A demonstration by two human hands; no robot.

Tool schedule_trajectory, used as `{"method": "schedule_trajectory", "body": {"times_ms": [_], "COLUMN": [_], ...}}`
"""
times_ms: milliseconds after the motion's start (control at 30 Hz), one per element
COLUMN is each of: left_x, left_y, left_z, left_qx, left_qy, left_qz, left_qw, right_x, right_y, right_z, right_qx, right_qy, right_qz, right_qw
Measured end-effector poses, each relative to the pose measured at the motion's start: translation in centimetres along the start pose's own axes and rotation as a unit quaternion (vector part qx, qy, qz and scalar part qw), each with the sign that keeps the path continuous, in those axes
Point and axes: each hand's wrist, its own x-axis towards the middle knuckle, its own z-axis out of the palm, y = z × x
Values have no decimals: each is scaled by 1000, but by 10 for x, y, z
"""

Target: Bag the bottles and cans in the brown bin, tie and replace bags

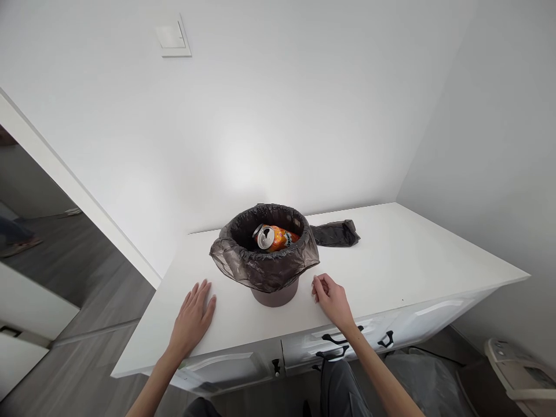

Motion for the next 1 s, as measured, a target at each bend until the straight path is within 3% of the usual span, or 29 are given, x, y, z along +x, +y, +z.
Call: {"method": "schedule_trajectory", "body": {"times_ms": [1000], "left_x": [-2], "left_y": [-1], "left_z": [-2], "left_qx": [-6], "left_qy": [2], "left_qz": [-1], "left_qw": [1000], "right_x": [-1], "right_y": [-2], "right_z": [1], "right_qx": [2], "right_qy": [3], "right_qz": [-7], "right_qw": [1000]}}
